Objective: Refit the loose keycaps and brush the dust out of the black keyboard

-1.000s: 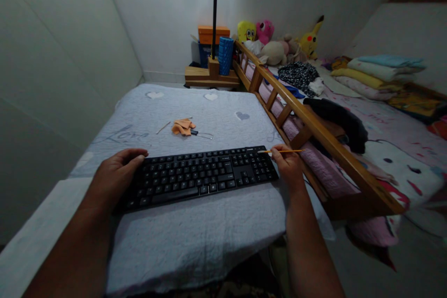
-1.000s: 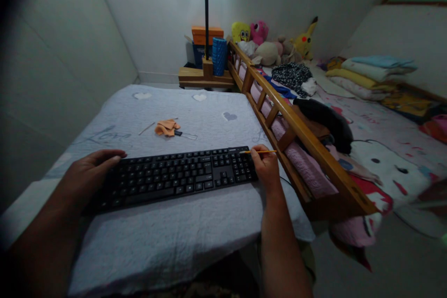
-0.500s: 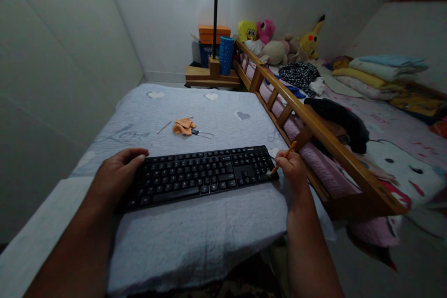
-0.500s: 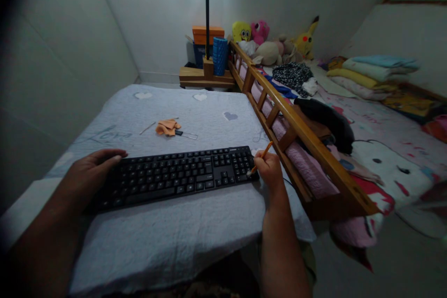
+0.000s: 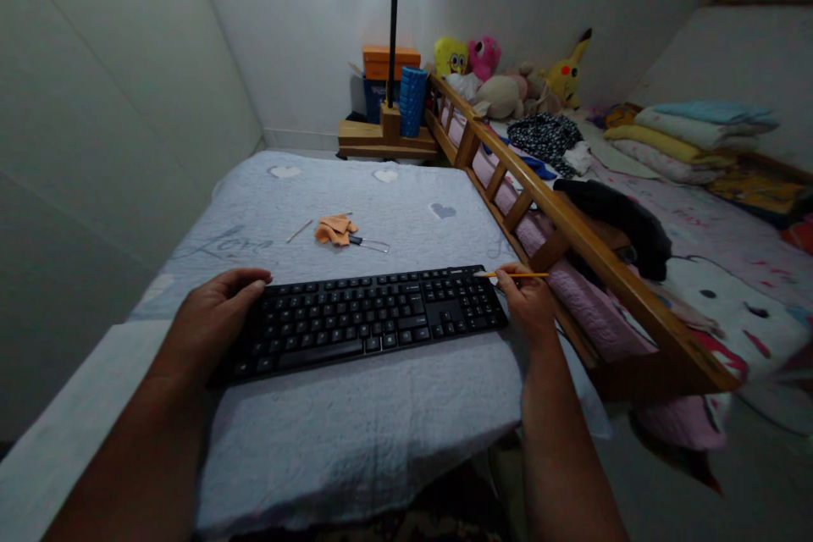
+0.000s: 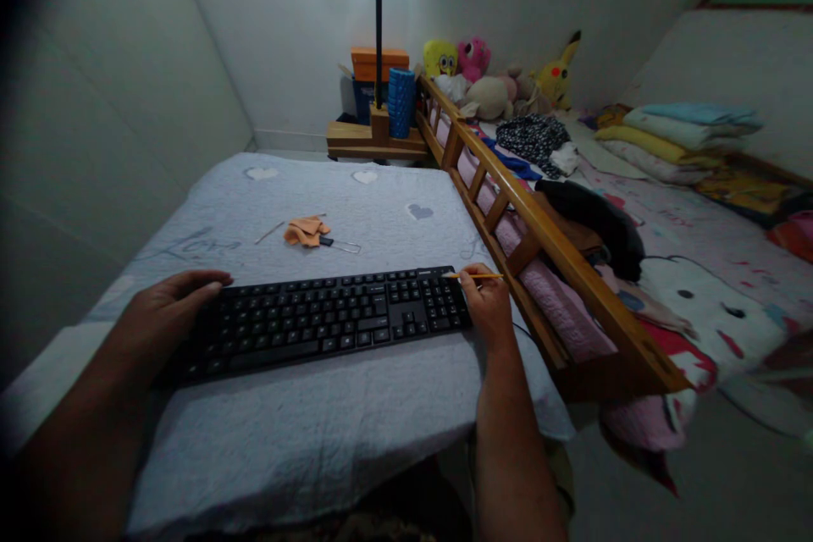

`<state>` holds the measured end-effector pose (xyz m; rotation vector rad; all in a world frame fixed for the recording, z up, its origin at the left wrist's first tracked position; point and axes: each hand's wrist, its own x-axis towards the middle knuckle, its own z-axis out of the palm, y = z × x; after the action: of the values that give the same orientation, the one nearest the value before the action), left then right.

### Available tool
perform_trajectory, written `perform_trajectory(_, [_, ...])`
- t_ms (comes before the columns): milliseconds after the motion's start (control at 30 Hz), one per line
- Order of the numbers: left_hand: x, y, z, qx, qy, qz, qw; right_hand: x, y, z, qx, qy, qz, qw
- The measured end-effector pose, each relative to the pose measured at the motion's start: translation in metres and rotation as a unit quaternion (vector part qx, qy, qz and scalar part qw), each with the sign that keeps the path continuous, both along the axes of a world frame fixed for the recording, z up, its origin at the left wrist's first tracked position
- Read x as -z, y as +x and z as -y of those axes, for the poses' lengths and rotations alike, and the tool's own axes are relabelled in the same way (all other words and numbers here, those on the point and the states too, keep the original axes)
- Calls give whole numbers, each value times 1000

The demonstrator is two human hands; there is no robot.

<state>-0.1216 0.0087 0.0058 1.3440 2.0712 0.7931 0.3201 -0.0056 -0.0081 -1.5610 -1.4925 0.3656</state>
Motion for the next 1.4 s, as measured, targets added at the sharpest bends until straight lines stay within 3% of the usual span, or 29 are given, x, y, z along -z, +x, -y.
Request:
perform_trajectory(300, [-1, 1, 1, -3, -1, 0, 1000, 3, 5, 2, 52, 46, 0, 998])
perform_trajectory(433, [1, 0, 0, -4, 5, -2, 1000, 2, 2, -1, 31, 27, 13, 999])
perform_trajectory(667, [2, -2, -1, 8, 10, -6, 1000, -1, 5, 3, 73, 13, 29, 997])
perform_trajectory(1100, [-1, 1, 1, 5, 7, 11, 1000, -1, 16, 10, 13, -1, -1, 1000])
perform_trajectory(1300, [-4, 2, 1, 8, 4, 1, 1000, -2, 16, 9, 57, 62, -79, 993])
perform_trajectory(1400, [-4, 3, 1, 7, 4, 4, 1000, -3, 7, 5, 56, 42, -57, 996])
